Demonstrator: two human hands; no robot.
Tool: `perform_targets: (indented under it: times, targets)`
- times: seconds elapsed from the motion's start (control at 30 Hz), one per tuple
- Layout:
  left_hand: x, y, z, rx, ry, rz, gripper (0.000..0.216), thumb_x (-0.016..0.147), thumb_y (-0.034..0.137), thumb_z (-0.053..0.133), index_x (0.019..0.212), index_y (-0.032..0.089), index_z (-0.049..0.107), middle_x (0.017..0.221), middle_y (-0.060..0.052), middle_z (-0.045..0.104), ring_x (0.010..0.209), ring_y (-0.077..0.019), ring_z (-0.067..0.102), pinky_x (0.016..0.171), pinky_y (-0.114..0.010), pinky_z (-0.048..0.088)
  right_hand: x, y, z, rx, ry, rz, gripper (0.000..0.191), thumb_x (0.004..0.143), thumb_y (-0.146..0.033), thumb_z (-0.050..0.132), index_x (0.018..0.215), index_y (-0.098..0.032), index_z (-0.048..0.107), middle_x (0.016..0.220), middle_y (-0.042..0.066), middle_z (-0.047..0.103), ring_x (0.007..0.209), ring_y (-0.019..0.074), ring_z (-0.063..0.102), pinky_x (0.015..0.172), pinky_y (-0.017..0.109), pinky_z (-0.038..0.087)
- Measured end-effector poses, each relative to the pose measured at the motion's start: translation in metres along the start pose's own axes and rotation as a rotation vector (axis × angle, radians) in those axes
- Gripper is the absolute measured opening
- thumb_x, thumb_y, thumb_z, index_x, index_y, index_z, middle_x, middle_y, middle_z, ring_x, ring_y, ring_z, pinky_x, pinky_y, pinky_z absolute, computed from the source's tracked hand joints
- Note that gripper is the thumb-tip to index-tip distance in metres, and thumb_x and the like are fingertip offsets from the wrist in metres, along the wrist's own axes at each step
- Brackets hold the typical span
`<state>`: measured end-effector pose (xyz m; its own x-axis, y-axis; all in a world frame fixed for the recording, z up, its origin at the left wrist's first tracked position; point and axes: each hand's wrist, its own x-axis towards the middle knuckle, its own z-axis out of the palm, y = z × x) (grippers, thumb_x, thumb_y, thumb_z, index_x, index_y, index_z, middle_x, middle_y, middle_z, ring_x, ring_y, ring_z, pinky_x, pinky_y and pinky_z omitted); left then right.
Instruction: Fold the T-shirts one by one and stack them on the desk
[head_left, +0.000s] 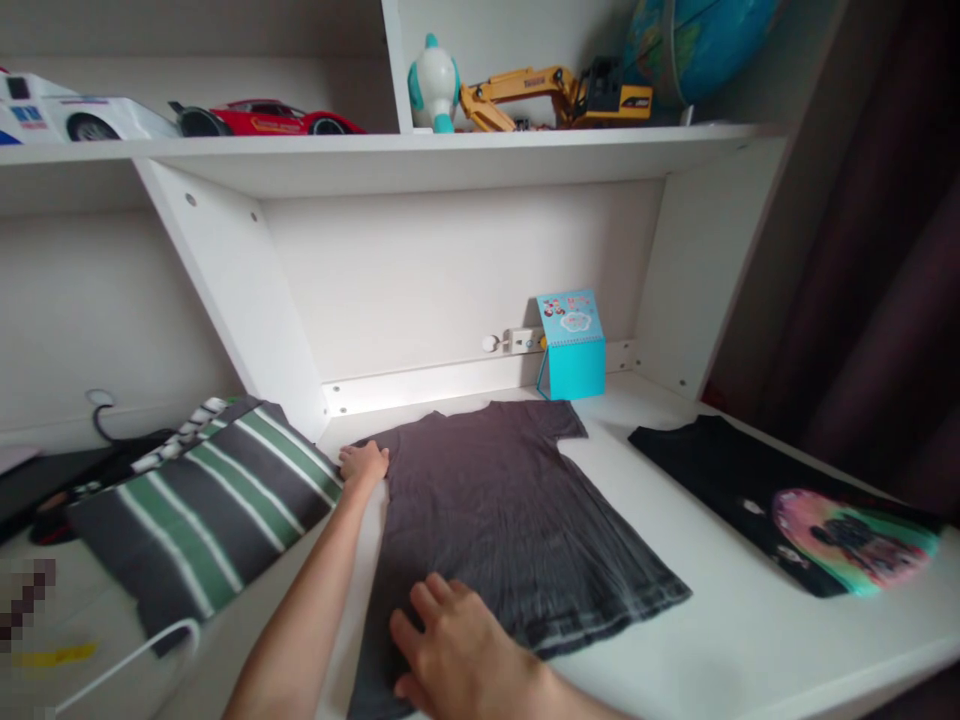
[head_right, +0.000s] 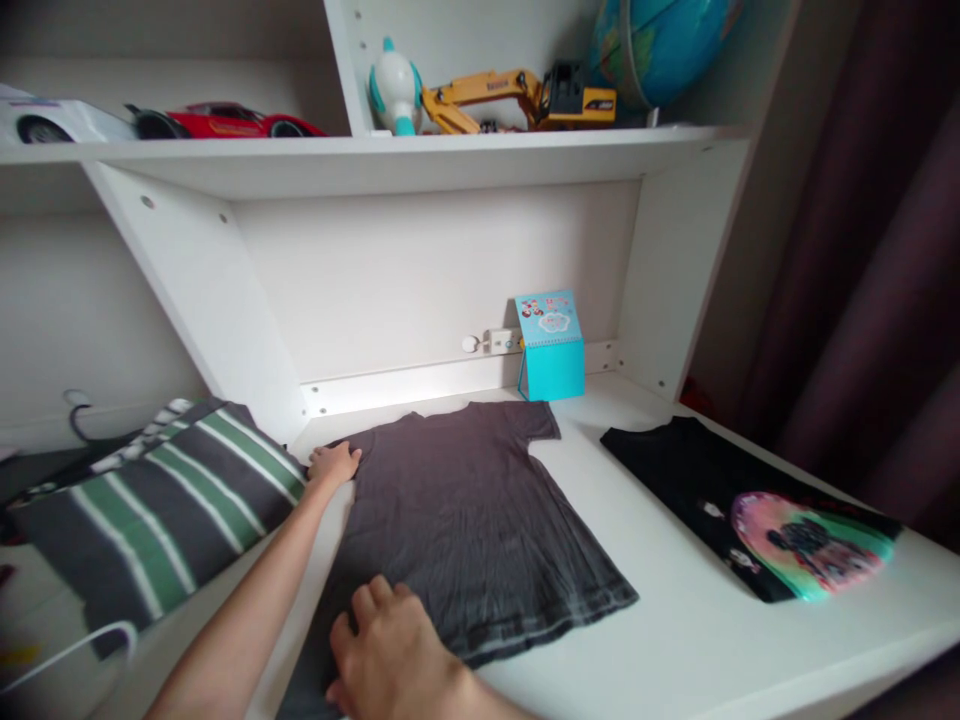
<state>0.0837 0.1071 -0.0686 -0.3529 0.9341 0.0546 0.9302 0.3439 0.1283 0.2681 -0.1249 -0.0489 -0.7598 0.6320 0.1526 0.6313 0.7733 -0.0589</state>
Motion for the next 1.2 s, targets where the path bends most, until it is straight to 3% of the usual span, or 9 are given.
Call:
perform_targets:
  times: [0.1,0.23,0.4,0.53,0.73,0.83,0.97,1.1,1.2]
  targets:
    - [0.003,-0.007,-0.005,-0.012,0.007,0.004,0.037,0.087,0.034,0.046,0.109,0.013,0.066,0.118,-0.025,0.062,0.118,-0.0411,0.05,0.082,-0.045,0.048,0.011,-0.017,0.017,-0.016,0.092,0.001,0.035,0.081,-0.045,0.066,0.101,-0.015,0.064,0.086,0.008,0.065,0.083,0.0254,0.063,0.06,0.036,0.058]
    - [0.005,-0.014,-0.009,-0.071,0.021,0.008,0.034,0.084,0.027,0.051,0.111,0.012,0.064,0.117,-0.025,0.062,0.111,-0.0379,0.057,0.083,-0.043,0.049,0.013,-0.017,0.022,-0.009,0.107,-0.125,0.047,0.073,-0.066,0.062,0.097,-0.025,0.064,0.086,0.006,0.064,0.081,0.0238,0.062,0.058,0.034,0.057]
    - [0.016,-0.02,-0.01,-0.235,0.025,0.019,0.027,0.071,0.017,0.062,0.097,0.014,0.065,0.109,-0.021,0.068,0.112,-0.0334,0.059,0.086,-0.036,0.048,0.01,-0.02,0.016,-0.035,0.088,-0.122,0.008,0.082,-0.028,0.066,0.086,-0.021,0.064,0.079,0.004,0.065,0.072,0.0207,0.064,0.051,0.028,0.052]
    - [0.025,-0.028,-0.014,-0.443,0.014,0.016,0.023,0.059,0.014,0.069,0.082,0.017,0.066,0.089,-0.012,0.072,0.1,-0.0321,0.065,0.077,-0.033,0.05,0.0,-0.016,0.004,0.077,0.096,-0.102,0.013,0.081,-0.024,0.062,0.094,-0.026,0.065,0.08,0.001,0.065,0.064,0.0184,0.064,0.046,0.025,0.045]
    - [0.019,-0.025,-0.027,-0.857,0.077,-0.015,0.039,0.069,0.02,0.065,0.108,0.019,0.063,0.082,-0.004,0.07,0.081,-0.0221,0.068,0.062,-0.027,0.051,-0.033,0.014,-0.021,0.452,0.226,0.211,0.012,0.079,-0.019,0.057,0.09,-0.021,0.061,0.086,0.002,0.067,0.072,0.0155,0.066,0.062,0.022,0.043]
    - [0.013,-0.001,-0.032,-1.035,0.113,-0.02,0.047,0.075,0.023,0.062,0.122,0.021,0.056,0.089,-0.002,0.07,0.079,-0.0181,0.068,0.062,-0.025,0.051,-0.052,0.032,-0.022,0.488,0.357,0.429,0.008,0.081,-0.016,0.052,0.083,-0.022,0.057,0.078,0.0,0.067,0.062,0.0138,0.063,0.057,0.021,0.039]
    - [0.011,0.057,-0.023,-1.144,0.119,-0.01,0.055,0.078,0.024,0.061,0.13,0.022,0.046,0.088,-0.002,0.07,0.076,-0.0186,0.069,0.061,-0.027,0.053,-0.074,0.047,-0.008,0.44,0.434,0.522,0.015,0.082,-0.012,0.045,0.082,-0.024,0.055,0.071,-0.002,0.067,0.055,0.0135,0.062,0.053,0.021,0.036]
    - [0.008,0.119,0.005,-1.126,0.113,0.038,0.056,0.081,0.023,0.059,0.132,0.016,0.04,0.101,-0.009,0.069,0.087,-0.019,0.069,0.071,-0.028,0.054,-0.089,0.052,0.014,0.402,0.346,0.532,0.02,0.079,-0.01,0.048,0.087,-0.026,0.057,0.075,-0.004,0.071,0.061,0.0146,0.067,0.056,0.021,0.039]
    - [-0.002,0.145,0.027,-1.041,0.114,0.124,0.05,0.087,0.029,0.054,0.133,0.016,0.038,0.109,-0.011,0.068,0.096,-0.0203,0.067,0.083,-0.031,0.052,-0.1,0.055,0.027,0.344,0.258,0.515,0.02,0.077,-0.012,0.055,0.089,-0.027,0.06,0.079,-0.005,0.073,0.067,0.0155,0.071,0.056,0.019,0.041]
